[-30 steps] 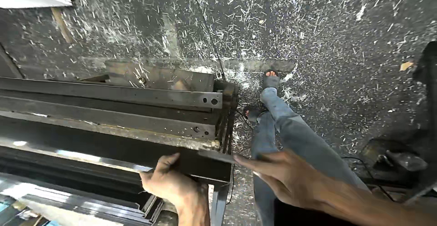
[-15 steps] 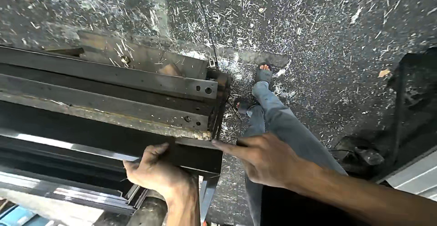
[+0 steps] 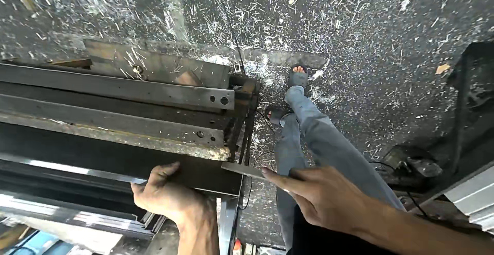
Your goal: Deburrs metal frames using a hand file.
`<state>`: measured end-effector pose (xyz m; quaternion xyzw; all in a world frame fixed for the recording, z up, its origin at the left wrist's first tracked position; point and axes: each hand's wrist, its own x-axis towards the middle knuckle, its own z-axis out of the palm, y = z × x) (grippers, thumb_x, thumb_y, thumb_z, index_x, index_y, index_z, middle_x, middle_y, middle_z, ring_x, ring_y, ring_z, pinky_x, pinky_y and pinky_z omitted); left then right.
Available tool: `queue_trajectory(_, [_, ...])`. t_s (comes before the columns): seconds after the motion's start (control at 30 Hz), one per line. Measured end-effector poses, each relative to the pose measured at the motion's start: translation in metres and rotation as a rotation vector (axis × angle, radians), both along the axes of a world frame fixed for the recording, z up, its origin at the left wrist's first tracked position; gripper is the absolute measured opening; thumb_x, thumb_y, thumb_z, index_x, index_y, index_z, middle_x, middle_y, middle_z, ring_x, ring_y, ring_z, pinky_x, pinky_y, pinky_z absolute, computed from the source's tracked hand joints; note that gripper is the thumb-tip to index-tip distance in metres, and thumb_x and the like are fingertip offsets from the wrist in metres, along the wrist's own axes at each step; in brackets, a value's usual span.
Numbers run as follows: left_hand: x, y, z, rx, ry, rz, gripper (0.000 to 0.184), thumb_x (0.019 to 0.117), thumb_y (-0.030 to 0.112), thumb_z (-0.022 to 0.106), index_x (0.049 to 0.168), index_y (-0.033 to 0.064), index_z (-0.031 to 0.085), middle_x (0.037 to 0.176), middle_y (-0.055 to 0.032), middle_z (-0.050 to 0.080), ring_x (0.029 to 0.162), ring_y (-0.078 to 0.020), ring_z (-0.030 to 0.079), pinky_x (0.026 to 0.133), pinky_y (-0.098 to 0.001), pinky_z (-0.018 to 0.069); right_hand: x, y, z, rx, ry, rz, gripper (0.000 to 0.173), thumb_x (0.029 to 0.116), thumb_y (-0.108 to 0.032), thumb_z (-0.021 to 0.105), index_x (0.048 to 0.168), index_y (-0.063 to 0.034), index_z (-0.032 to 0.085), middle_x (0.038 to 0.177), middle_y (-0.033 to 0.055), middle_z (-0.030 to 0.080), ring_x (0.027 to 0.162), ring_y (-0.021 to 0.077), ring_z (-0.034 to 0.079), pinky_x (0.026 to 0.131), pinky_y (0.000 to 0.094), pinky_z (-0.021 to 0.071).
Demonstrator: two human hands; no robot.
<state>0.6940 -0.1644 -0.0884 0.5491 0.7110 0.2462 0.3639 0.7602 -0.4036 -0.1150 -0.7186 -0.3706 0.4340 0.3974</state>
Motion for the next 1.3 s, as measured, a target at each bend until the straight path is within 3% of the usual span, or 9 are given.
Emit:
queue_trajectory(0.1, [-0.003,0.0,0.002,-0.016,-0.023,-0.008,0.031,0.0788,-0.007,0.055,0.108,0.003,0.051,0.082,-0.0087,0.062,0.071,-0.0172,0.067,0.058,-0.0375,0.0589,-0.001,0.031,0.001,-0.037,-0.073,0.029,0.064,0.0872,-0.014,0.062,0.147,-0.0361,0.058,0.069,0.0025,0.059,0.049,0.0195,0.055,0.041,0.038,0.0437])
queue_trajectory(0.23, [-0.007,0.002,0.002,-0.017,0.02,-0.049,0.026,0.08,-0.006,0.056,0.105,0.0031,0.053,0.079,-0.0073,0.063,0.068,-0.0162,0.067,0.057,-0.0368,0.0589,-0.018,-0.009,0.029,-0.125,0.069,-0.071,0.048,0.1016,-0.023,0.052,0.149,-0.0329,0.056,0.072,0.0029,0.063,0.051,0.0205,0.058,0.043,0.04,0.0476])
queue_trajectory(0.37, [-0.006,0.003,0.002,-0.013,-0.005,-0.064,0.026,0.0804,-0.006,0.055,0.104,0.0037,0.053,0.079,-0.0067,0.063,0.069,-0.0156,0.068,0.059,-0.036,0.0594,-0.012,-0.047,0.044,-0.212,0.12,-0.102,0.044,0.1038,-0.025,0.047,0.146,-0.0265,0.059,0.066,0.0009,0.061,0.049,0.0187,0.057,0.043,0.0387,0.0476])
queue_trajectory(0.5, [-0.006,0.001,0.003,-0.026,-0.049,-0.05,0.031,0.0815,-0.006,0.055,0.111,0.0032,0.052,0.086,-0.0091,0.064,0.075,-0.0184,0.069,0.061,-0.039,0.0602,-0.005,-0.006,0.051,-0.206,0.314,-0.124,0.046,0.1033,-0.02,0.046,0.148,-0.0187,0.057,0.07,0.0002,0.065,0.057,0.0149,0.061,0.052,0.0369,0.0531])
queue_trajectory(0.67, [-0.005,0.002,0.002,-0.019,-0.063,-0.02,0.036,0.0784,-0.007,0.058,0.112,0.003,0.051,0.088,-0.01,0.063,0.075,-0.0197,0.068,0.061,-0.0406,0.0596,0.003,0.026,0.076,-0.301,0.345,-0.057,0.051,0.0998,-0.019,0.049,0.15,-0.0113,0.054,0.064,0.0024,0.06,0.052,0.0189,0.058,0.048,0.0391,0.0494])
queue_trajectory(0.8, [-0.001,0.001,0.002,0.016,-0.077,0.005,0.037,0.0745,-0.01,0.06,0.108,0.0031,0.052,0.087,-0.0087,0.062,0.074,-0.0177,0.067,0.061,-0.0383,0.0598,0.024,0.052,0.088,-0.479,0.374,0.062,0.049,0.0995,-0.022,0.051,0.148,-0.0162,0.057,0.07,0.0045,0.063,0.061,0.0222,0.063,0.053,0.042,0.0509])
queue_trajectory(1.0, [0.006,0.002,0.006,0.002,-0.092,0.044,0.056,0.0736,-0.013,0.06,0.127,0.0003,0.048,0.102,-0.0126,0.062,0.087,-0.0194,0.068,0.069,-0.0386,0.061,0.025,0.061,0.125,-0.577,0.344,0.092,0.052,0.1013,-0.021,0.051,0.153,-0.0152,0.051,0.068,0.0074,0.064,0.059,0.0275,0.063,0.053,0.0466,0.0518])
queue_trajectory(1.13, [0.006,-0.002,0.009,-0.001,-0.108,0.071,0.057,0.0745,-0.012,0.06,0.129,0.0005,0.046,0.106,-0.0115,0.06,0.091,-0.0178,0.067,0.073,-0.0365,0.0609,0.026,0.09,0.109,-0.714,0.283,0.104,0.041,0.0978,-0.024,0.056,0.138,-0.0217,0.064,0.07,0.0018,0.062,0.062,0.019,0.062,0.054,0.0404,0.0522])
queue_trajectory(1.3, [0.011,0.001,0.01,-0.014,-0.155,0.096,0.069,0.0724,-0.017,0.06,0.136,-0.0001,0.042,0.112,-0.0126,0.059,0.096,-0.0174,0.067,0.076,-0.0352,0.0612,0.03,0.085,0.141,-0.713,0.298,0.131,0.05,0.0998,-0.023,0.05,0.15,-0.0192,0.055,0.075,0.0056,0.067,0.066,0.0245,0.066,0.058,0.0461,0.0542])
